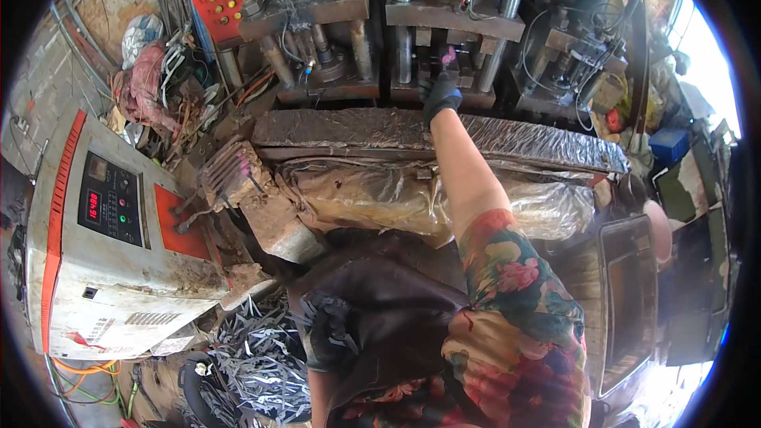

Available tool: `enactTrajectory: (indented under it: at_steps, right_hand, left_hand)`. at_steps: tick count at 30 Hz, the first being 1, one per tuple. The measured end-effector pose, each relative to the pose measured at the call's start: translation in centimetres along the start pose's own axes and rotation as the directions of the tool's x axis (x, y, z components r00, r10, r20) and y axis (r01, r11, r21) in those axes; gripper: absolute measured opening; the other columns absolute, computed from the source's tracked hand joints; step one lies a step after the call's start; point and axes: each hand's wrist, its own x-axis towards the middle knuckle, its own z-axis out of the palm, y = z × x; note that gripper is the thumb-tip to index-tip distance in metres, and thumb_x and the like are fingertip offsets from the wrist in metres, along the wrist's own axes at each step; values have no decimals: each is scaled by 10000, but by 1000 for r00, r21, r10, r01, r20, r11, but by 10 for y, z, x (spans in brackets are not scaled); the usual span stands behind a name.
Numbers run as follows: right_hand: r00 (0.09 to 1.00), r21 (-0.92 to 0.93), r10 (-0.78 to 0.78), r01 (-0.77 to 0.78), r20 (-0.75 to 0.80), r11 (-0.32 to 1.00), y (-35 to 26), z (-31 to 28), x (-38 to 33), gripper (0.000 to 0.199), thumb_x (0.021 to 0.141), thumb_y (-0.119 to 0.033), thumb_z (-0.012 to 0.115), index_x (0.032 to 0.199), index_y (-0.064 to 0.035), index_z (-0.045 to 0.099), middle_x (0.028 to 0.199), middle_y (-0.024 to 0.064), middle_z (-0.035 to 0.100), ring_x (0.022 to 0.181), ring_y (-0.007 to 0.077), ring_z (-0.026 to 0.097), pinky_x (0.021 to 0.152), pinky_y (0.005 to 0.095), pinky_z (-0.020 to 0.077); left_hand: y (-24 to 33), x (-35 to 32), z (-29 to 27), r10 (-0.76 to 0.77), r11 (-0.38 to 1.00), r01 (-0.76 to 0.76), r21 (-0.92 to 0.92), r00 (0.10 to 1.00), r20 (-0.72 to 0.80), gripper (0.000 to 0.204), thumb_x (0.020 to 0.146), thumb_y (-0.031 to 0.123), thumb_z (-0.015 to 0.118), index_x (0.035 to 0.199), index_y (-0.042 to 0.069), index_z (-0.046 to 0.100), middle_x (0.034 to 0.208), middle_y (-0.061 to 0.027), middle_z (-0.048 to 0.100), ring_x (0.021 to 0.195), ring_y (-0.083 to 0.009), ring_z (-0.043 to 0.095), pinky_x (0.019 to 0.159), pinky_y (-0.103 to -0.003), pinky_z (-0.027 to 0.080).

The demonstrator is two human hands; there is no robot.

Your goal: Operating a metal press machine to punch and form small metal components from raw material.

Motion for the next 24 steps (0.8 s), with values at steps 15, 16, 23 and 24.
enactTrajectory:
  at_steps: [15, 16, 23, 24]
  right_hand:
    - [824, -320, 484, -392, 296, 863, -35, -211, -112, 268, 965, -204, 467, 1131, -25, 579, 872, 88, 667, 833, 202, 636, 724, 324, 508]
    - [847, -881, 482, -34, 226, 472, -37, -190, -143, 303, 983, -232, 441, 1159, -21, 569, 988, 106, 649, 929, 206, 609, 800, 310, 484]
    - [516, -517, -37, 851, 856, -89, -21, -232, -126, 386, 928, -422, 525, 984, -70, 674, 649, 65, 629, 565, 156, 599, 502, 330, 466]
    - [631, -608, 170, 775, 757, -172, -32, -197, -156, 350, 940, -386, 512, 1023, -84, 668, 690, 55, 640, 558, 157, 602, 488, 332, 459]
  left_hand:
    - [-7, 28, -2, -132, 976, 98, 192, 976, 174, 112, 947, 129, 508, 839, 112, 479, 686, 22, 427, 569, -64, 418, 481, -203, 325]
    - [12, 26, 5, -133, 968, 86, 234, 972, 195, 31, 939, 117, 519, 953, 93, 506, 739, 1, 483, 621, -85, 474, 532, -218, 374]
    - [85, 32, 94, 193, 231, -502, 834, 863, 466, 353, 903, 107, 561, 1237, -2, 526, 1001, -118, 653, 868, -193, 612, 782, -314, 486]
    - [95, 24, 94, 233, 213, -482, 850, 870, 435, 353, 903, 107, 561, 1237, -2, 526, 1001, -118, 653, 868, -193, 612, 782, -314, 486]
